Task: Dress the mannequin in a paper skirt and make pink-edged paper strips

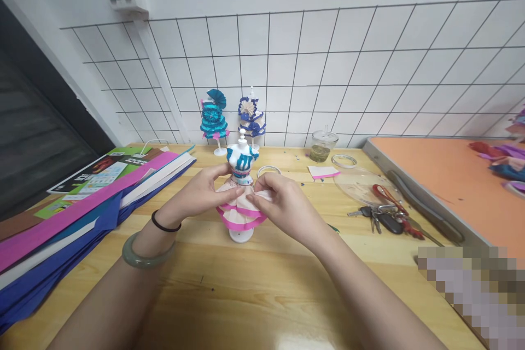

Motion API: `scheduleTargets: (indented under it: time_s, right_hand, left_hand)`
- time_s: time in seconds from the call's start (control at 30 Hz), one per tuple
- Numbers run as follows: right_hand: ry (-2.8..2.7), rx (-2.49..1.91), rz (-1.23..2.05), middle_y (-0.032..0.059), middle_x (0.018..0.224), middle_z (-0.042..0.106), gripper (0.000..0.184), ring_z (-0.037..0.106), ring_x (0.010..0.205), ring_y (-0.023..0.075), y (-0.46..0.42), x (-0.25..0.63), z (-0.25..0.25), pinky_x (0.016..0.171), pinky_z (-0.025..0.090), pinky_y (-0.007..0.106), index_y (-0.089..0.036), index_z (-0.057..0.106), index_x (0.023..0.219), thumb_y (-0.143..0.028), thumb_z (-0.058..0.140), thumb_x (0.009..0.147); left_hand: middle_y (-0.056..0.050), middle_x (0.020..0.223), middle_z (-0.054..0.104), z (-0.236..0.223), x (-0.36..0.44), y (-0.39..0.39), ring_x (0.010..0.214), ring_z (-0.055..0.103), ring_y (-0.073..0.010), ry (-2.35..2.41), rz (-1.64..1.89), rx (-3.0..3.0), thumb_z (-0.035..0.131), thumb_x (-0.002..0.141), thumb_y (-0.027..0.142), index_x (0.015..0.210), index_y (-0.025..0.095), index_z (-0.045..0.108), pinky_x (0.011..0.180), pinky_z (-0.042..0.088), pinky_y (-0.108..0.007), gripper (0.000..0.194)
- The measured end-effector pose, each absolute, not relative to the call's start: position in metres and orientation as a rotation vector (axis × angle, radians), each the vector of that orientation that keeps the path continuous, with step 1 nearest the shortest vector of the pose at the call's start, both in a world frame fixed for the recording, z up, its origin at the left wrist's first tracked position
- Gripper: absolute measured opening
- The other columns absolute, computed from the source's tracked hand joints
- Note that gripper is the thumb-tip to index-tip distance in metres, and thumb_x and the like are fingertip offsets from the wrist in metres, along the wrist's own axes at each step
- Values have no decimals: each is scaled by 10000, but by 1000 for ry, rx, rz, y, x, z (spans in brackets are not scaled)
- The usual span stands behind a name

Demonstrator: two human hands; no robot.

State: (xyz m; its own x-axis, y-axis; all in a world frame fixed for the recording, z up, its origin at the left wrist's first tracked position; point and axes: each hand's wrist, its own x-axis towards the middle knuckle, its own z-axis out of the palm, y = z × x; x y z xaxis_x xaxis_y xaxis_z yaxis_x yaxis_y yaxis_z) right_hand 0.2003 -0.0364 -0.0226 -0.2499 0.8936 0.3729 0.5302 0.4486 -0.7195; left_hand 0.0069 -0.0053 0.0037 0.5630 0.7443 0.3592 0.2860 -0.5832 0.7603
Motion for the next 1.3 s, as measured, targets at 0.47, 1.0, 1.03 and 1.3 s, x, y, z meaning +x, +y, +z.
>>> scheduleTargets:
  time_s: [0.47,1.0,1.03,1.3]
  right_hand:
    - [-1987,-1220,637,18,721,615,211,507,635,144,-41,204,-4,538,380,252,-201,636,812,-379,523,829]
    - [-1980,-1220,620,15,739,644,119,556,648,150,-51,196,-3,566,410,265,-216,620,779,-251,513,821]
    - [-1978,-1223,627,17,734,645,129,552,636,149,-51,196,-3,559,408,265,-215,624,778,-261,512,823]
    - [-1970,-1234,672,26,808,677,170,587,688,168,-49,201,-1,585,429,276,-225,667,867,-271,507,831]
  left_hand:
    - [-49,1080,645,7,9,-9,1021,579,-201,839,890,2112,593,769,289,1040,161,599,892,449,-298,300]
    - [-15,991,663,5,14,-12,941,601,-196,976,929,2160,600,758,320,978,193,611,804,472,-286,254]
    - [-15,987,664,5,14,-12,941,601,-197,976,929,2161,599,759,318,975,194,611,804,472,-288,250]
    - [-37,1079,647,5,9,-8,1021,580,-204,893,881,2109,598,768,351,1041,175,603,885,448,-302,325]
